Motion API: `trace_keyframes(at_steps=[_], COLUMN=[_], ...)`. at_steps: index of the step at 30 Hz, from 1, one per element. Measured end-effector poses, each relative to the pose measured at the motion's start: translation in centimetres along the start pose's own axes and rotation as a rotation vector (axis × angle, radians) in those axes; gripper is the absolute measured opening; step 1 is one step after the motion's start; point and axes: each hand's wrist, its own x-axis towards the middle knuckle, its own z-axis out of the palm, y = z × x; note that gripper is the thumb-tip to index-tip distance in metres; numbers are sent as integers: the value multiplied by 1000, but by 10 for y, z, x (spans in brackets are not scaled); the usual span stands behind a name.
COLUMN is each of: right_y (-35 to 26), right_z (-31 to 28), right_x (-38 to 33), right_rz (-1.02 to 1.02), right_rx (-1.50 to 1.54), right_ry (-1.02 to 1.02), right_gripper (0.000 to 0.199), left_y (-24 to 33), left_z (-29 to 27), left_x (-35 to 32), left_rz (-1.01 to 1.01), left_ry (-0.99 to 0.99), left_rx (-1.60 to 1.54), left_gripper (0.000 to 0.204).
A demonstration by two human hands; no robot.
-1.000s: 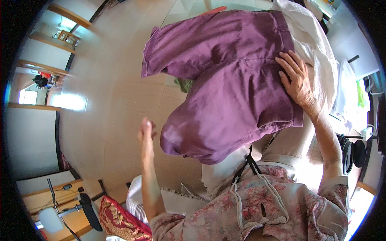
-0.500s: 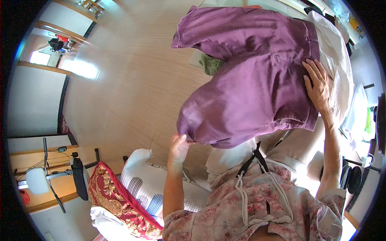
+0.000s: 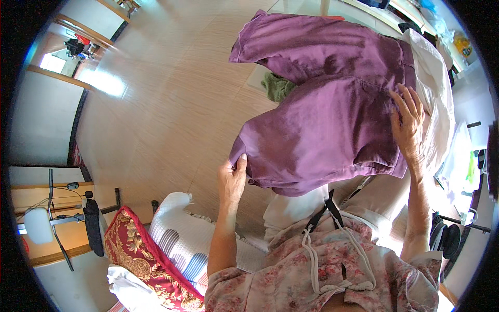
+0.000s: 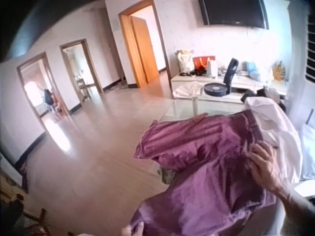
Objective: Folding various items of clothing including socks and purple shorts on a glass table.
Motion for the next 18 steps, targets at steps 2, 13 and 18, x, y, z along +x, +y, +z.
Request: trace_keyframes(at_steps=[2,13,18], right_y=[-28,-219,-220], right_z=[-8,-34,-13], right_x=[5,-23,-36], right_rz=[-31,-265,65], right_rx=[130,1013,1197], right_ry=[52,-297,-374], right_gripper=[32,62,48], left_y=[5,95,101], left_z=[2,1,8], left_x=[-4,-53,-64], left_rz=[-69,-139,-26], left_ry=[24,-296,-406], left_rx=[-77,-887,-649], left_gripper=[35,61,50])
